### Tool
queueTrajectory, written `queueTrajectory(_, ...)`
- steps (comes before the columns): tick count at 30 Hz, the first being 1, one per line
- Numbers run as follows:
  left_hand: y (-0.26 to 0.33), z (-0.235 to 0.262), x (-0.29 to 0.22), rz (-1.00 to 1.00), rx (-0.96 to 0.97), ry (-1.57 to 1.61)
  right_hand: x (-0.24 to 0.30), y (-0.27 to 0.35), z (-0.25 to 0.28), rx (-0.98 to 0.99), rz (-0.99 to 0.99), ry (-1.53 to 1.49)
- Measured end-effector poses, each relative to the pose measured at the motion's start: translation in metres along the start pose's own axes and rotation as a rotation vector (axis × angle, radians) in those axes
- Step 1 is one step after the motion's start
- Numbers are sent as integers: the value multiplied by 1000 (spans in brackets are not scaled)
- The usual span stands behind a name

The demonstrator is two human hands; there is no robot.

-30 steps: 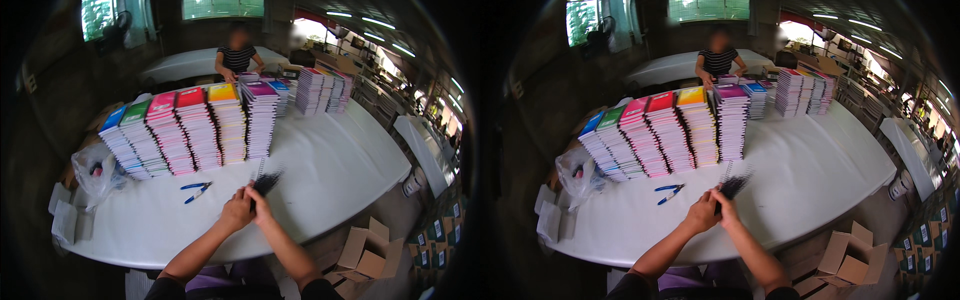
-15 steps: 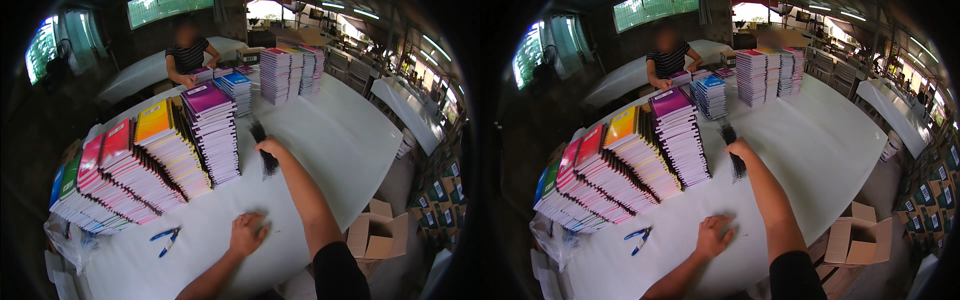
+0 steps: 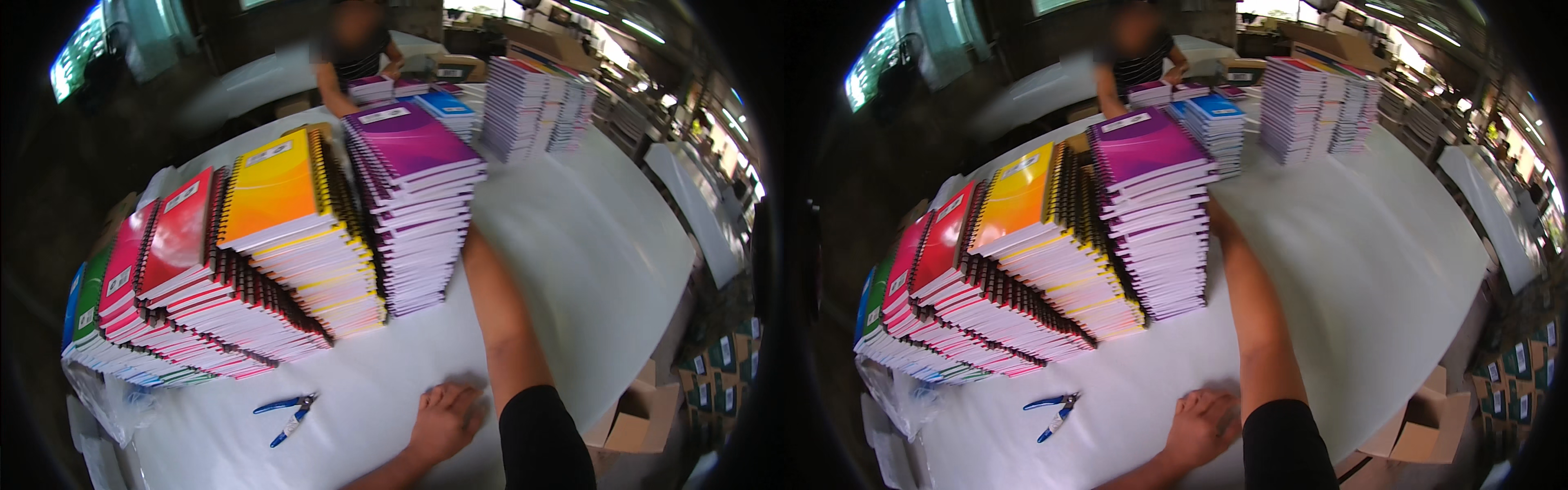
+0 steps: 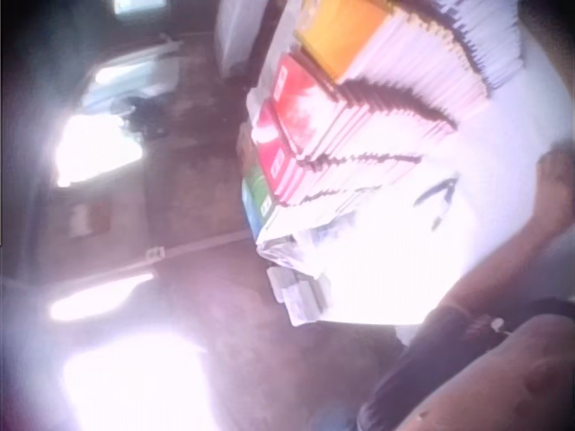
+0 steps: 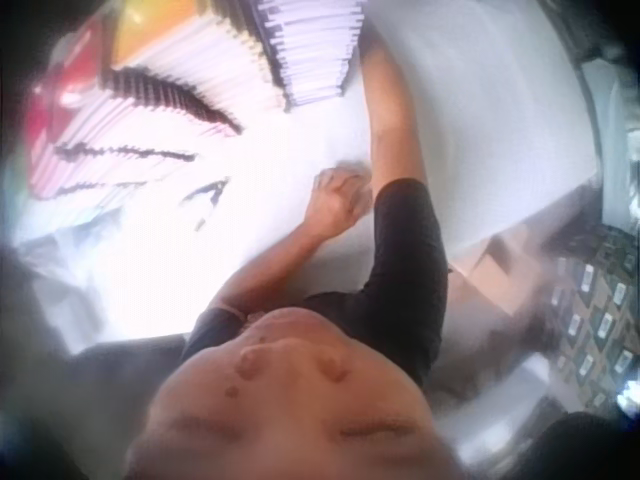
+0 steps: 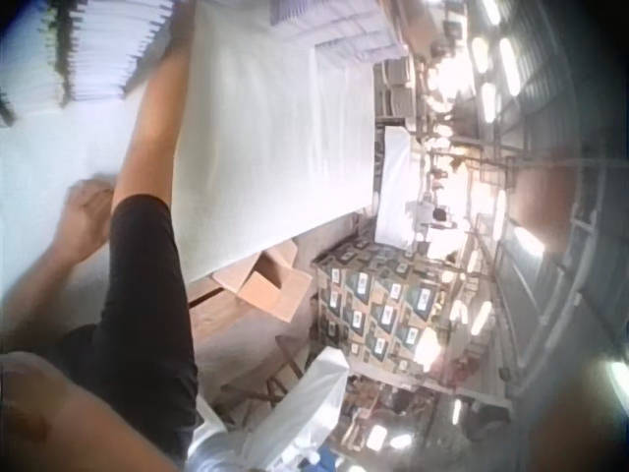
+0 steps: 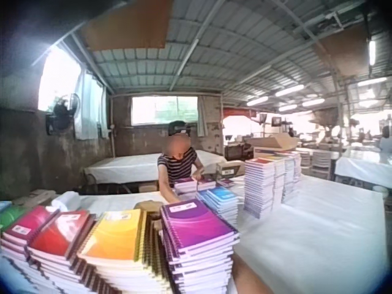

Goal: The person uses blue-handled pliers to trim and bend the ends of plastic spiral coils on a stack of notebooks, working through the stack one notebook at a time.

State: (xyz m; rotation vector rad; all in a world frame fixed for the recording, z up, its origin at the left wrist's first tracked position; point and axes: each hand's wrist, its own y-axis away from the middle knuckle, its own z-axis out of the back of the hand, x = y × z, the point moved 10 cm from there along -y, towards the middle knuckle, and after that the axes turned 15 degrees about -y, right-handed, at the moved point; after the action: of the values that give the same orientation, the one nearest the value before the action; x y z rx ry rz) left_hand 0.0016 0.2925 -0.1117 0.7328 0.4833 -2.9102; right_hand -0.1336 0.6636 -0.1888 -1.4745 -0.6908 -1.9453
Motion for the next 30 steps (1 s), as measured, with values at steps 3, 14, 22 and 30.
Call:
queueTrajectory(3, -1, 0, -1, -16, 2, -6, 34, 43, -10, -21, 166, -150)
queueTrajectory(14, 1, -7, -4, -80, -84, 75, 18, 371, -24, -120, 125, -613)
queueTrajectory(22, 50, 6, -1, -233, 56, -63, 75, 423, -99, -228, 344, 305)
queueTrajectory(30, 188, 75, 68, -57, 163, -634, 57, 445, -133, -58, 138, 803)
